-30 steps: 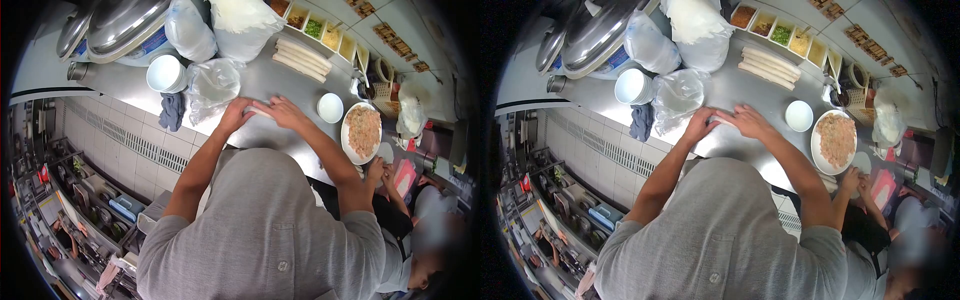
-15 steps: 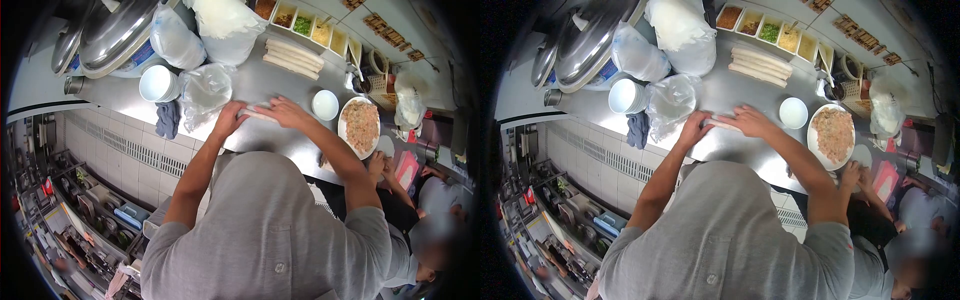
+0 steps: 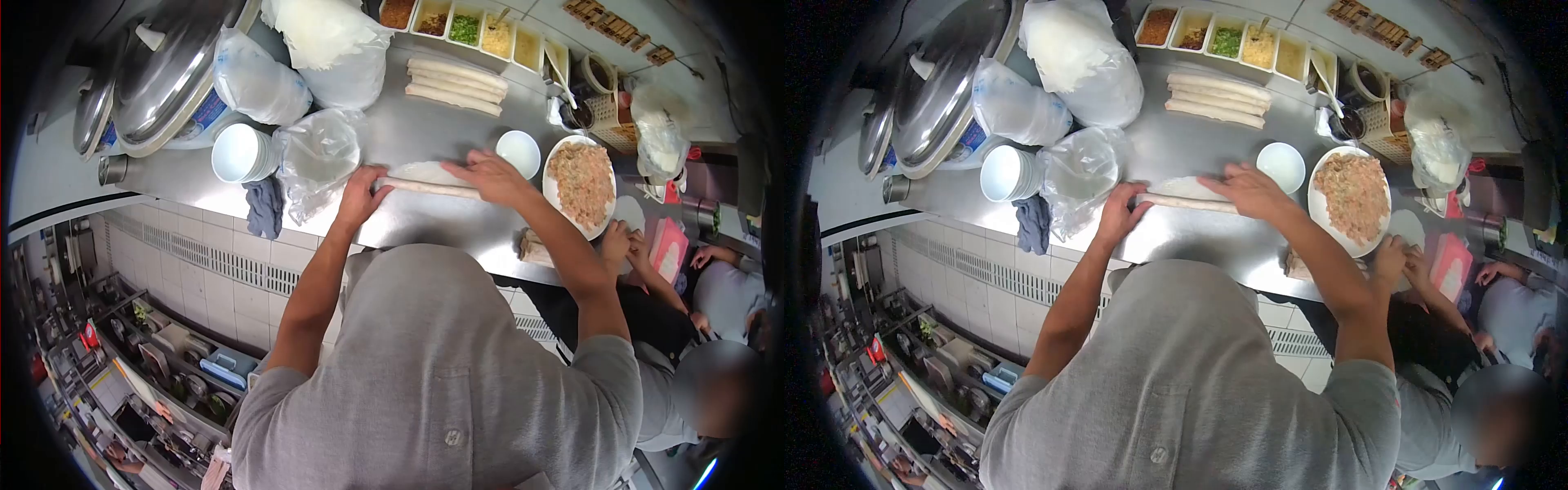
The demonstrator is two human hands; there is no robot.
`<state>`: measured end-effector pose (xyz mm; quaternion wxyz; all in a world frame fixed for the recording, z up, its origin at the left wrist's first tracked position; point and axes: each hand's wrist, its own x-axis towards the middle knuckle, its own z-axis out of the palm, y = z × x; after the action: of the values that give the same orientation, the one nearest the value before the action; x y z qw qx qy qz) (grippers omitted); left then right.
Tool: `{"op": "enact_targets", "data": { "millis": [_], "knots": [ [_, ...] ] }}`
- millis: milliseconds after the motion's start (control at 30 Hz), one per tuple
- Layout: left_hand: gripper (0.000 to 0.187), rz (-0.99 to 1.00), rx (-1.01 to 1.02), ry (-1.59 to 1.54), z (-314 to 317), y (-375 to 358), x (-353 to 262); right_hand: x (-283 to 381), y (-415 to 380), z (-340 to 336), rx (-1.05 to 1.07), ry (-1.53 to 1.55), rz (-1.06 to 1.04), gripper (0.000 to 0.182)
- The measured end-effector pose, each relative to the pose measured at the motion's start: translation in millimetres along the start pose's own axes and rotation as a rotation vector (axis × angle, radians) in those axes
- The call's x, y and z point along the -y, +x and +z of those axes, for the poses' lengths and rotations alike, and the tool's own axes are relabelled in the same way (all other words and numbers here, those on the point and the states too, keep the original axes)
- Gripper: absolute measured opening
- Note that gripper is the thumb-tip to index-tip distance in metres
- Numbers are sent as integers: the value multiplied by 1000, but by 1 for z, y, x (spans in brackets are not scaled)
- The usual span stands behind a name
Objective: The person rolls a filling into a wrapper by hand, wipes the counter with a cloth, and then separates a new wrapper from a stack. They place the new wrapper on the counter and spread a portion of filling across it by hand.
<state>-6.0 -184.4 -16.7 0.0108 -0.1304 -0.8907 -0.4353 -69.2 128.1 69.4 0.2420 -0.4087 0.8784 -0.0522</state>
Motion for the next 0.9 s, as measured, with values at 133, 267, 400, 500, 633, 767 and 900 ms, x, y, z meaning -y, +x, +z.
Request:
{"op": "enact_targets", "data": {
  "millis": [133,267,400,500,633,767,900],
  "knots": [
    [35,-66,-1,-9,3,-1,0,-21,-43,-6,-326,160,215,77],
    [35,-58,1,-6,3,-3,1,-39,-57,12,-539,212,421,59],
    [35,-72,17,7,1,0,0,-39,-59,24,-439,177,531,50],
    [35,-97,29,-2,0,-1,-2,-41,-58,30,-369,204,598,51],
    [35,-67,18,5,1,-2,-1,-52,-64,25,-488,726,586,53],
    [34,-32,-13,9,3,-2,3,-46,-49,27,-636,978,458,52],
    [35,-58,4,3,3,-1,2,-4,0,36,-492,739,179,51]
  ]
}}
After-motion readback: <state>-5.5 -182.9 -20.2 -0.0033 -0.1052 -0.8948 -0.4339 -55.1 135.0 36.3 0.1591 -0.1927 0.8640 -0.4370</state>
